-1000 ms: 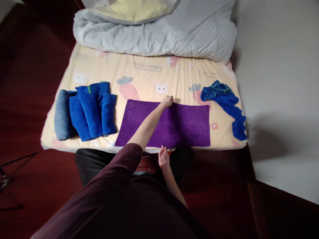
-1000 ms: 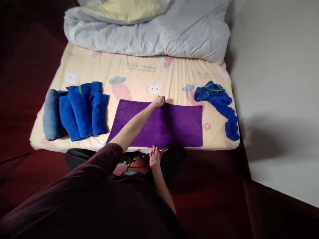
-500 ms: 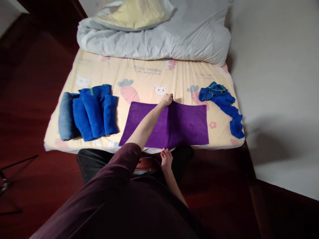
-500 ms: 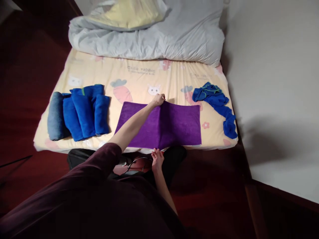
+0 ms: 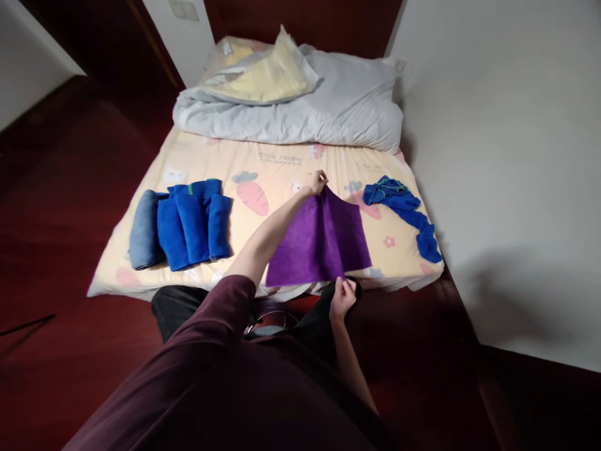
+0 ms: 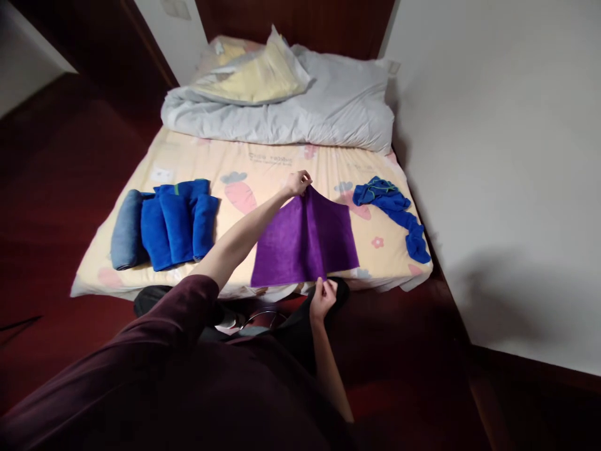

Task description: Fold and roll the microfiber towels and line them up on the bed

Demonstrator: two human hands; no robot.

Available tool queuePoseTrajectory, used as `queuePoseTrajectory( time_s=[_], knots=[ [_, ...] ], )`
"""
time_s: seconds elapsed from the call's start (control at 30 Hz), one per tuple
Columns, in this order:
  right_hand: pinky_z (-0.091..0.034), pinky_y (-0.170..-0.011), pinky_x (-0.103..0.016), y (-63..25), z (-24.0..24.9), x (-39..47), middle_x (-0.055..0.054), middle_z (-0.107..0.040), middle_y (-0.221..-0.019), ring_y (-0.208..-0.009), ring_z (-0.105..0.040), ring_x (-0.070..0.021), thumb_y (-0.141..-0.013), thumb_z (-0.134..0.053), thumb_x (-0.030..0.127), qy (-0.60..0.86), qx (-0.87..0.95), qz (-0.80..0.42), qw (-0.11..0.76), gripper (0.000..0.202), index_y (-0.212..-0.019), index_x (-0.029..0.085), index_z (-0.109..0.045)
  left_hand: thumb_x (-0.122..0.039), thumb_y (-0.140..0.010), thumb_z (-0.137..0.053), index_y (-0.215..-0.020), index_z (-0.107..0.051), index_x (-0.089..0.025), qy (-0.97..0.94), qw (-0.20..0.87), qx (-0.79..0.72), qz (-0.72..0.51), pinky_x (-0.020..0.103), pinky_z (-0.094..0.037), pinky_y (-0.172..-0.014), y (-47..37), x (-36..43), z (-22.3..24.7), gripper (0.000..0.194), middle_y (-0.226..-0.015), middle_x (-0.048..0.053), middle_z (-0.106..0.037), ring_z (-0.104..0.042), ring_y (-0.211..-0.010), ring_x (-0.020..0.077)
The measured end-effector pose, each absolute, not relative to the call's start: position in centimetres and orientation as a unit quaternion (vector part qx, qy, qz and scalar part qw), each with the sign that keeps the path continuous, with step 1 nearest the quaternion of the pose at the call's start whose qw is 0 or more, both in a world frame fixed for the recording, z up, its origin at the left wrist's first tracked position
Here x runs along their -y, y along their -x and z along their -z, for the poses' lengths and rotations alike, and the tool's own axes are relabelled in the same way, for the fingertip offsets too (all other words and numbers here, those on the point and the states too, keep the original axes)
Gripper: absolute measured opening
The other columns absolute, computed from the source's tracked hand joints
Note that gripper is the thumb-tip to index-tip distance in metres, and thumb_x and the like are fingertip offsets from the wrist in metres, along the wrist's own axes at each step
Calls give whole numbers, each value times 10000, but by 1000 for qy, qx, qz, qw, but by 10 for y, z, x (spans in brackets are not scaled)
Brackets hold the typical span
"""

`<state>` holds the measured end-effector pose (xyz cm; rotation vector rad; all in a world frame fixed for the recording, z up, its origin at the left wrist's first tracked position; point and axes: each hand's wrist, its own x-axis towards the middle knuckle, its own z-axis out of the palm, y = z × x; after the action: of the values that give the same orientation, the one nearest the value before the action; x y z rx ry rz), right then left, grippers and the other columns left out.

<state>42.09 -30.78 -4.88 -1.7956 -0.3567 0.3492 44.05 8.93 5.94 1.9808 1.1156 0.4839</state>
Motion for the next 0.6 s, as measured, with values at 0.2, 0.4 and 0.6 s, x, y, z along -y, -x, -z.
queuePoseTrajectory(
  time_s=[0.2, 0.4, 0.6],
  knots=[
    [-460, -654, -281, -493, -19, 298, 34, -412, -635, -637, -432, -138, -905, -599, 712, 755, 276, -10, 595, 574, -616, 230, -486, -259, -1013, -635, -1085, -624, -160, -699, 496, -391, -337, 312, -613, -793, -399, -90, -119, 122, -909, 35, -672, -672, -695, 120],
    [-526, -703, -266, -566, -80, 261, 10, -578, -708, -725, -585, -154, -814, -699, 769, 682, 300, -24, 666, 587, -803, 189, -607, -209, -834, -744, -982, -646, -185, -704, 477, -301, -432, 287, -606, -828, -324, -83, -162, 179, -845, 11, -661, -680, -799, 136],
    [-616, -824, -317, -598, -130, 218, -75, -767, -982, -870, -732, -191, -719, -899, 625, 609, 356, -88, 704, 653, -1146, 185, -676, -229, -767, -733, -962, -683, -205, -738, 337, -355, -464, 270, -572, -838, -255, -65, -196, 203, -844, 20, -703, -689, -896, 183]
  ],
)
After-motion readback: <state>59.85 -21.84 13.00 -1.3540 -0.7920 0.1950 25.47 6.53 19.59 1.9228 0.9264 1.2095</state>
